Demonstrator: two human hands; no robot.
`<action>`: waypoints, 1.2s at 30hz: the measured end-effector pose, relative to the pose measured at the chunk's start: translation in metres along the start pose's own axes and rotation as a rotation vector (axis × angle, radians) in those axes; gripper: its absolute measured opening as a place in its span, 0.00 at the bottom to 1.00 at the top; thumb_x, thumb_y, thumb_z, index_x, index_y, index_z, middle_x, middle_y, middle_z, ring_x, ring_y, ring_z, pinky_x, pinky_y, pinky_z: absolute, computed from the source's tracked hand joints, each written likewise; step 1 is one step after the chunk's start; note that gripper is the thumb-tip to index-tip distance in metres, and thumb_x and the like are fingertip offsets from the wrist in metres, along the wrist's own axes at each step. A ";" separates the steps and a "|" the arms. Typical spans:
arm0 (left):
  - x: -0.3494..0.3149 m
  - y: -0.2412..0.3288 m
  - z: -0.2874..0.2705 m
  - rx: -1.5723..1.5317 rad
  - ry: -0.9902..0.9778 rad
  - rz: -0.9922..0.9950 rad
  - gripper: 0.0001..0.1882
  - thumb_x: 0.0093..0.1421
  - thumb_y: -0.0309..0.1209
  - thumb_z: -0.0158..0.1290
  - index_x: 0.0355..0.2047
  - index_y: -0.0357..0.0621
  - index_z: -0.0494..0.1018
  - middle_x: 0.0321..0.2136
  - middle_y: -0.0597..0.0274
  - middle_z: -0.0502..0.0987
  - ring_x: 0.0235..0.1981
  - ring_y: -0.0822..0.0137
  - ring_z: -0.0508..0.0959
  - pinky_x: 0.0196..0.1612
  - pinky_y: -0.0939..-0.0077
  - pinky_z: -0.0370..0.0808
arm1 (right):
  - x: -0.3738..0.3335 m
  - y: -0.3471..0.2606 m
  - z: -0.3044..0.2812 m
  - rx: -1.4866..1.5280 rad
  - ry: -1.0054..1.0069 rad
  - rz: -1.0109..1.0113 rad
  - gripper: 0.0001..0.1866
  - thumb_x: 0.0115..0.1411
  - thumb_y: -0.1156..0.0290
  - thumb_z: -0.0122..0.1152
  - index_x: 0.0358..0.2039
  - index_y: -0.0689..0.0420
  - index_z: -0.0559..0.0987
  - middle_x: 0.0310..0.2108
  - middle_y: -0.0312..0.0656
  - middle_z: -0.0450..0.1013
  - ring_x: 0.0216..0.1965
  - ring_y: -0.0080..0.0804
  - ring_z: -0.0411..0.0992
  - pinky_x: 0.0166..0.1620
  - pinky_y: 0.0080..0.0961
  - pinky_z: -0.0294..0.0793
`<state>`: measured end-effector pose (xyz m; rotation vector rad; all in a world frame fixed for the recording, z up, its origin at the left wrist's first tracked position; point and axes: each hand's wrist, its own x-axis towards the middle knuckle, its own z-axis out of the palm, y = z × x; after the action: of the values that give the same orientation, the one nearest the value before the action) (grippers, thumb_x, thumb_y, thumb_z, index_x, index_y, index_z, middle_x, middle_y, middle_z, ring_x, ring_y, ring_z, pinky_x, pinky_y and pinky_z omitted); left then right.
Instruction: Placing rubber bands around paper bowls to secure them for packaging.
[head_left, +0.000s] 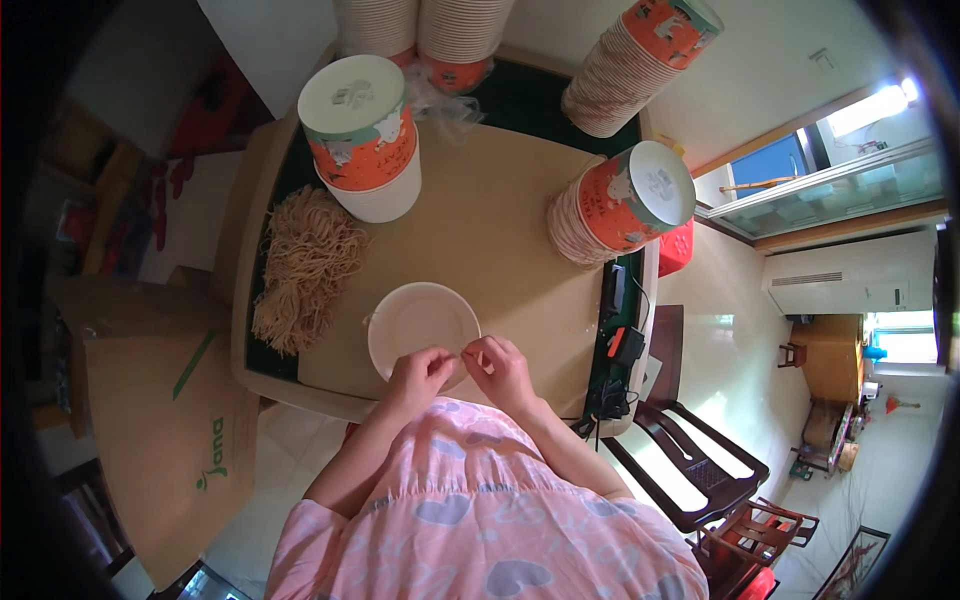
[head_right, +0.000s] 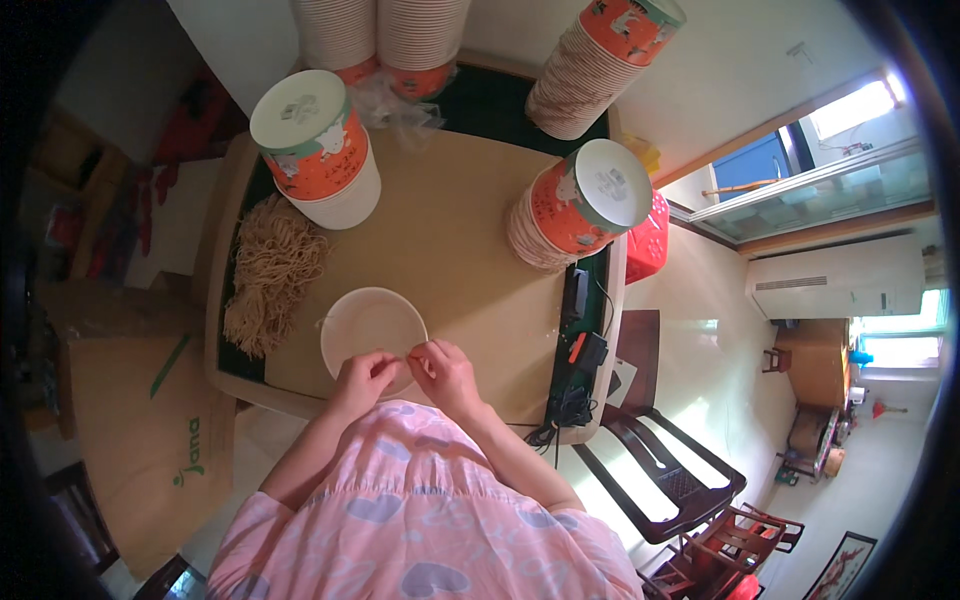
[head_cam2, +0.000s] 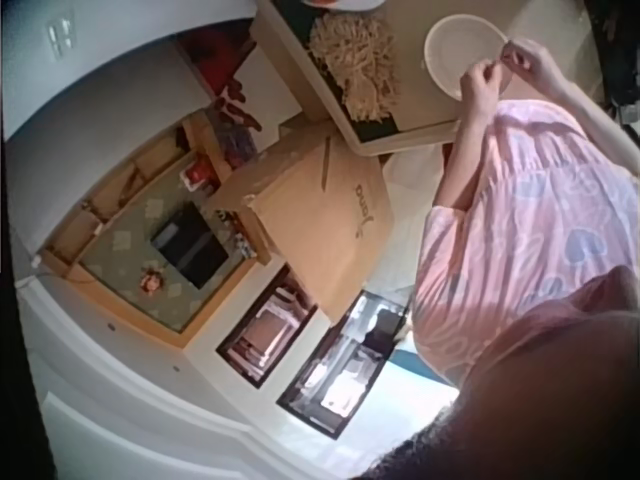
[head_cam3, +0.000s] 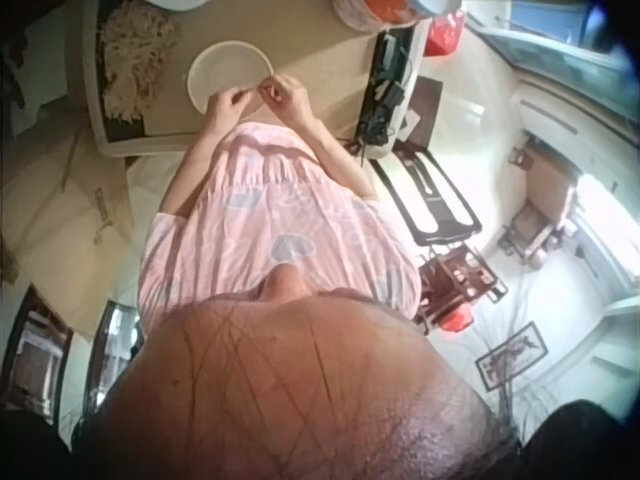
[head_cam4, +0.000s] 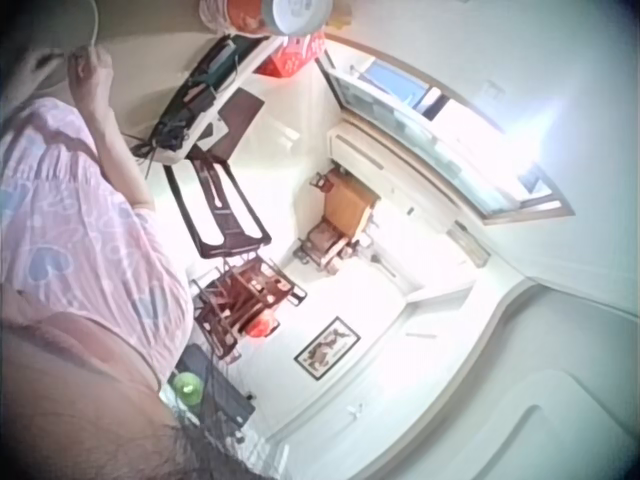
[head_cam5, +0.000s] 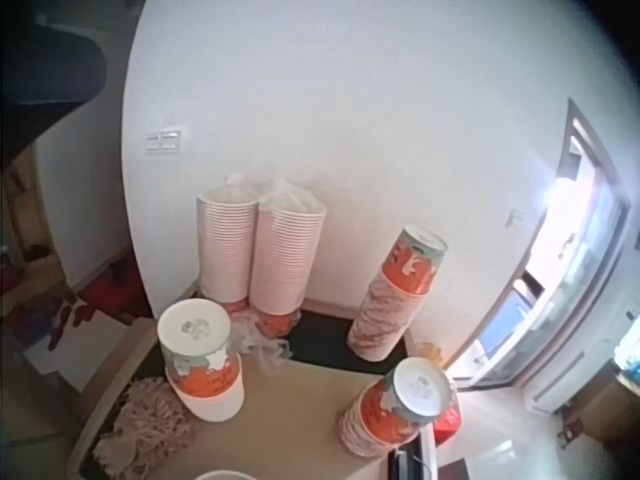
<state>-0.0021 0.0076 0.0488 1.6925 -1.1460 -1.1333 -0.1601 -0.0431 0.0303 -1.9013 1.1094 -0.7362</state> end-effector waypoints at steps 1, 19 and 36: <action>-0.004 0.003 -0.003 0.017 -0.096 -0.004 0.06 0.56 0.27 0.54 0.29 0.36 0.74 0.22 0.53 0.75 0.21 0.65 0.75 0.27 0.73 0.70 | 0.000 0.001 -0.001 -0.001 0.001 0.001 0.05 0.49 0.77 0.61 0.27 0.57 0.75 0.23 0.42 0.71 0.25 0.40 0.70 0.29 0.32 0.70; -0.022 0.051 -0.023 0.002 -0.181 0.186 0.01 0.53 0.22 0.54 0.26 0.37 0.75 0.20 0.62 0.72 0.21 0.72 0.72 0.24 0.79 0.67 | -0.010 0.013 0.001 0.098 0.168 0.031 0.08 0.46 0.83 0.58 0.27 0.60 0.72 0.29 0.44 0.70 0.32 0.43 0.70 0.35 0.33 0.71; 0.033 -0.152 -0.052 -0.131 0.040 -0.301 0.05 0.57 0.27 0.51 0.32 0.40 0.74 0.25 0.63 0.77 0.30 0.69 0.75 0.37 0.73 0.72 | 0.030 0.086 0.016 0.462 -0.218 0.652 0.06 0.56 0.73 0.55 0.30 0.63 0.75 0.24 0.38 0.74 0.29 0.23 0.73 0.35 0.21 0.73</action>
<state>0.0922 0.0261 -0.0845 1.8152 -0.7905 -1.3200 -0.1706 -0.0899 -0.0491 -1.1033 1.1972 -0.3571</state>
